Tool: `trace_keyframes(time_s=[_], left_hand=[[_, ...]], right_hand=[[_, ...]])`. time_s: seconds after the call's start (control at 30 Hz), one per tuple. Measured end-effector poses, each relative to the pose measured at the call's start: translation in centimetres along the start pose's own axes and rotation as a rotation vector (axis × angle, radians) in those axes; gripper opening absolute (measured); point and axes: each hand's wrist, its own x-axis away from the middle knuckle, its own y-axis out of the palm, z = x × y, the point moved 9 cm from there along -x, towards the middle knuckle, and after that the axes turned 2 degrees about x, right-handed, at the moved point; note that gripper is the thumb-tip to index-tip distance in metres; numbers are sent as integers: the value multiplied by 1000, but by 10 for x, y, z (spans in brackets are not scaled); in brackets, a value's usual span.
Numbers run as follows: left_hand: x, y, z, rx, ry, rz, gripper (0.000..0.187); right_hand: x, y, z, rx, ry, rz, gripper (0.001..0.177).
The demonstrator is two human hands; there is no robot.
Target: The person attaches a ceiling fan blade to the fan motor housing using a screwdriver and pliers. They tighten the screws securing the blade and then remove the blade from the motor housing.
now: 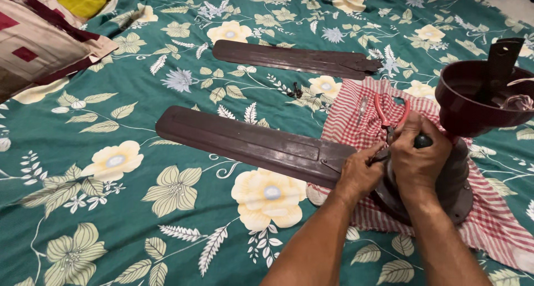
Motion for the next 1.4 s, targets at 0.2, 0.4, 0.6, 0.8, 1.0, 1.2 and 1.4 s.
trace_keyframes(time_s=[0.2,0.4,0.6,0.8,1.0,1.2,1.4], left_hand=[[8,2,-6,-17,-184,-31,36],[4,0,3,-104,-30,55,26],[8,-2,4,-113,-27,77,26],[7,-4,12,-100,0,98,24],[9,-3,10,-122,54,97,25],[5,-2,-6,27,-194,-12,26],[-3,-2,-7,61,-69,-76,26]], right_hand=[[0,8,-5,-25,27,-17,39],[-5,9,-37,125,-174,-47,26],[-17,4,-15,36,38,-33,38],[-32,20,-16,218,22,-217,34],[-8,7,-20,193,-14,36,34],[-28,13,-21,170,-13,-46,30],[-34,24,-10,97,103,-186,24]])
